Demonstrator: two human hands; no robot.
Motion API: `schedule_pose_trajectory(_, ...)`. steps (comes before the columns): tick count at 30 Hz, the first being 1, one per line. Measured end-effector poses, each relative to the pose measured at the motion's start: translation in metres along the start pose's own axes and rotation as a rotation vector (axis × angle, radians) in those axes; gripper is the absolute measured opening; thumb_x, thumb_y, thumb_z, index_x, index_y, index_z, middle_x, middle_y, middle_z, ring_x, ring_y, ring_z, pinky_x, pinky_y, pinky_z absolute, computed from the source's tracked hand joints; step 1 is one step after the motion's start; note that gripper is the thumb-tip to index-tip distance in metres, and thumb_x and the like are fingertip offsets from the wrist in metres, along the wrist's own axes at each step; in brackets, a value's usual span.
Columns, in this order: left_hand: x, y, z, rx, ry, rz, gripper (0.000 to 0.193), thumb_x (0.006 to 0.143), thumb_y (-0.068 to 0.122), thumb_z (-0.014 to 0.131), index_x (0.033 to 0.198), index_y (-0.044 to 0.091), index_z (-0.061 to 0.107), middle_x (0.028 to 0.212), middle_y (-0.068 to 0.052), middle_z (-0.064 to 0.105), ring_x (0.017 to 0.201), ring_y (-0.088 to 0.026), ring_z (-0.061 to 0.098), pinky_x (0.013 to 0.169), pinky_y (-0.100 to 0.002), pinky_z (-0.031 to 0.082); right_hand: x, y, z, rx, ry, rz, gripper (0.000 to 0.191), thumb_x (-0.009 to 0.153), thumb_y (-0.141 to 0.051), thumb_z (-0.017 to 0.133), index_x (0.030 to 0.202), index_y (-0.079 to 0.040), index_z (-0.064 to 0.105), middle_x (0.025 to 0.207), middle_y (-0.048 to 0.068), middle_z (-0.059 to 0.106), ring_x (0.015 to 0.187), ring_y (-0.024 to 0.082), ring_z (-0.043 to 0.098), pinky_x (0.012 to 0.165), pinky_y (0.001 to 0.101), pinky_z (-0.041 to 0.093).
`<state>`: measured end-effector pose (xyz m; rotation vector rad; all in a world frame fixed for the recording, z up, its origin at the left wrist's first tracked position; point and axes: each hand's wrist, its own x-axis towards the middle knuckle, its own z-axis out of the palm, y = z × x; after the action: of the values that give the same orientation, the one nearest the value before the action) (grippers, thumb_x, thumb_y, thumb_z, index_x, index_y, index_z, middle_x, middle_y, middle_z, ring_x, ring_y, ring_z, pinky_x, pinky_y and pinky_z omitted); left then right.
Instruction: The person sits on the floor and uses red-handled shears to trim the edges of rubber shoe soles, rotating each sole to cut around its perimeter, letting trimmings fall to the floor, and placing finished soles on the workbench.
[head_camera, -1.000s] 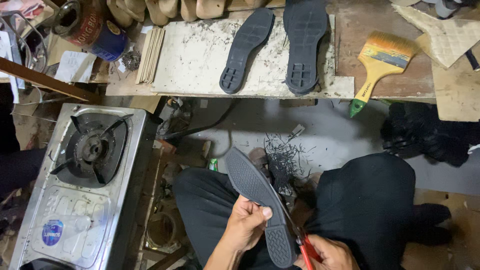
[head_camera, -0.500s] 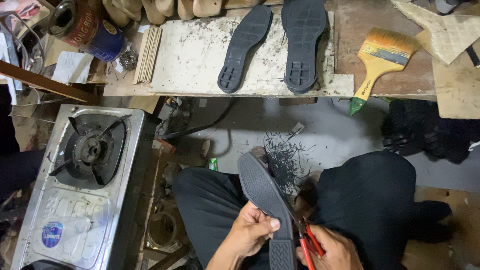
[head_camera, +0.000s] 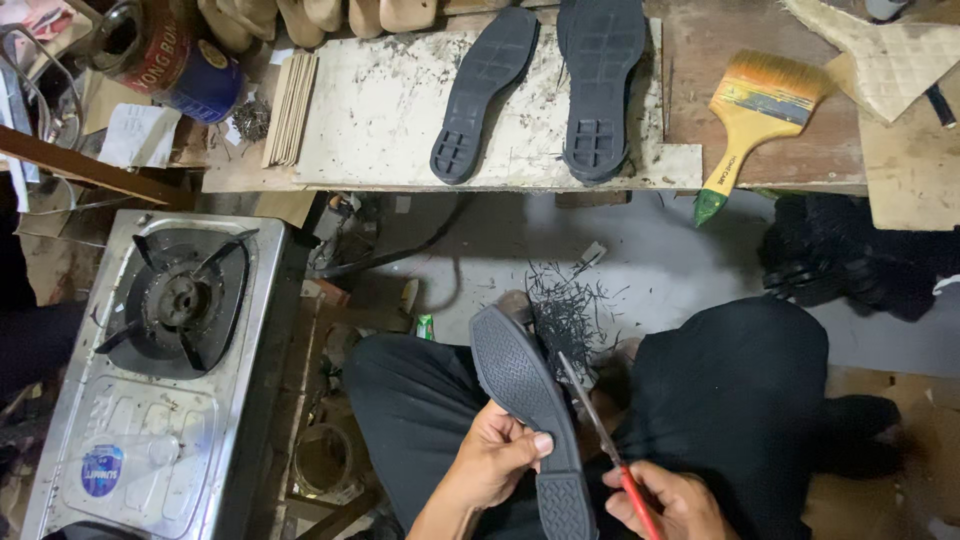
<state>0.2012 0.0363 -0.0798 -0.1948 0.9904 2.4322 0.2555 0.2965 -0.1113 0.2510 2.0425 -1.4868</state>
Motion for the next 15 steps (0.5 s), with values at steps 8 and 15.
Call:
schedule_pose_trajectory(8,0.008,0.031,0.027,-0.107,0.198,0.169,0.049,0.088,0.002,0.065,0.135,0.008,0.054,0.114,-0.009,0.070,0.102,-0.023,0.070,0.089,-0.042,0.057,-0.007,-0.024,-0.003,-0.108,-0.150,-0.060,0.025,0.072,-0.017,0.091,0.089,-0.009,0.074,0.055,0.000,0.066,0.049,0.006,0.062,0.050,0.0257,0.051)
schedule_pose_trajectory(15,0.007,0.043,0.022,-0.015,0.203,0.251,0.045,0.091,0.000,0.069,0.132,0.004,0.051,0.118,-0.011,0.069,0.108,-0.022,0.068,0.097,-0.040,0.055,-0.006,-0.065,-0.003,-0.131,0.062,-0.097,0.046,0.066,-0.027,0.094,0.104,-0.010,0.077,0.070,0.007,0.077,0.059,0.013,0.078,0.054,0.0306,0.061)
